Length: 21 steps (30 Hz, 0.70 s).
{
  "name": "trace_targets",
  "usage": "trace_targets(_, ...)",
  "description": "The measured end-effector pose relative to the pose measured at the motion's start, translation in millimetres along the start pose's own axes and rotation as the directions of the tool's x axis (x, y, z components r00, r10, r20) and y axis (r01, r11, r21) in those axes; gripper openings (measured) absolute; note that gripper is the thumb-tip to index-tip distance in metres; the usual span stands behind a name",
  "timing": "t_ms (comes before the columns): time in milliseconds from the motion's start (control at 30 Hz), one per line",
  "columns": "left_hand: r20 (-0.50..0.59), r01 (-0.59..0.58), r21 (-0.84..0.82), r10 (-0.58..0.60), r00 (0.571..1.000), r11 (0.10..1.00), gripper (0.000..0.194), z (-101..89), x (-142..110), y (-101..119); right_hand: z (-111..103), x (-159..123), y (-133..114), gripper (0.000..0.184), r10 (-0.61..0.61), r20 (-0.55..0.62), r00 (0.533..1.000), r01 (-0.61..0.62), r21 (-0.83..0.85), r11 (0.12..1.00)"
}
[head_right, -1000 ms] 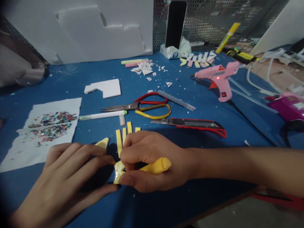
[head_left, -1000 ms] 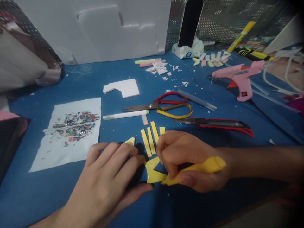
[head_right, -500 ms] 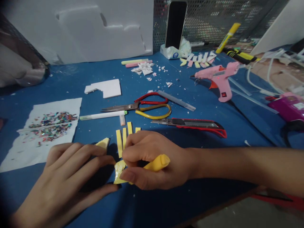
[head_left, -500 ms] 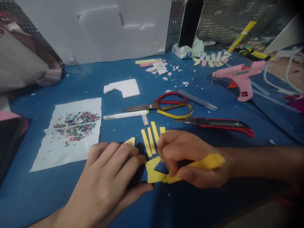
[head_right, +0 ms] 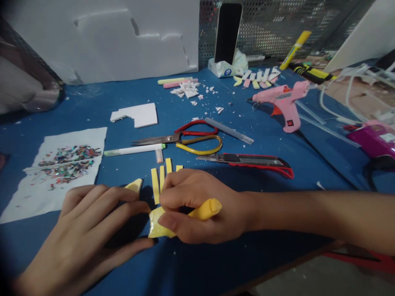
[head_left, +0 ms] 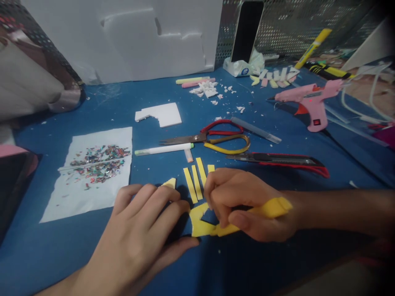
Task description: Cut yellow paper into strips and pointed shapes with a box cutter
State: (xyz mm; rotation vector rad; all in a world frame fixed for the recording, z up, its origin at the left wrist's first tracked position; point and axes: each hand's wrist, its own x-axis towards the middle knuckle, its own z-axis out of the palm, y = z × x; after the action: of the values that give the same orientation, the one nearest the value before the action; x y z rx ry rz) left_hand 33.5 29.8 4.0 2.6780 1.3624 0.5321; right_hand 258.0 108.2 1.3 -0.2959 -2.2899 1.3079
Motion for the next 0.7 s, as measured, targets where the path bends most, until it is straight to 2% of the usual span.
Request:
trace_targets(133,0.0,-0.003,-0.007,0.003,1.0,1.0,0.026,0.0,-0.1,0.8,0.0,1.3,-1.3,0.04,0.027,0.001,1.0,-0.027,-0.009,1.0)
trace_targets(267,0.007,0.005,0.008,-0.005,1.0,1.0,0.026,-0.2,-0.4,1.1,-0.3,1.7,-1.8,0.041,-0.006,0.014,1.0,0.006,0.032,0.999)
trace_targets(367,-0.008,-0.004,0.001,0.004,1.0,1.0,0.026,-0.1,-0.5,0.7,0.0,1.1,-0.7,0.036,0.036,0.003,0.999,-0.036,-0.002,0.999)
trace_targets(467,0.0,-0.007,0.003,0.007,1.0,1.0,0.027,0.0,-0.2,0.7,-0.1,0.4,-0.5,0.044,-0.022,-0.001,1.0,0.022,0.023,1.0)
trace_targets(533,0.014,-0.007,-0.001,0.007,1.0,1.0,0.027,0.1,-0.2,1.0,-1.1,-0.4,-1.5,0.051,-0.064,-0.048,0.997,0.067,0.057,0.996)
trace_targets(633,0.027,-0.016,-0.029,0.017,0.999,0.999,0.024,0.5,-1.5,1.1,-3.9,-2.0,-3.0,0.053,-0.006,-0.187,0.982,0.02,0.076,0.997)
trace_targets(700,0.042,-0.031,-0.051,0.033,0.999,0.998,0.023,0.9,-2.9,0.4,-5.9,-3.3,-2.7,0.05,0.032,-0.22,0.975,-0.014,0.087,0.996)
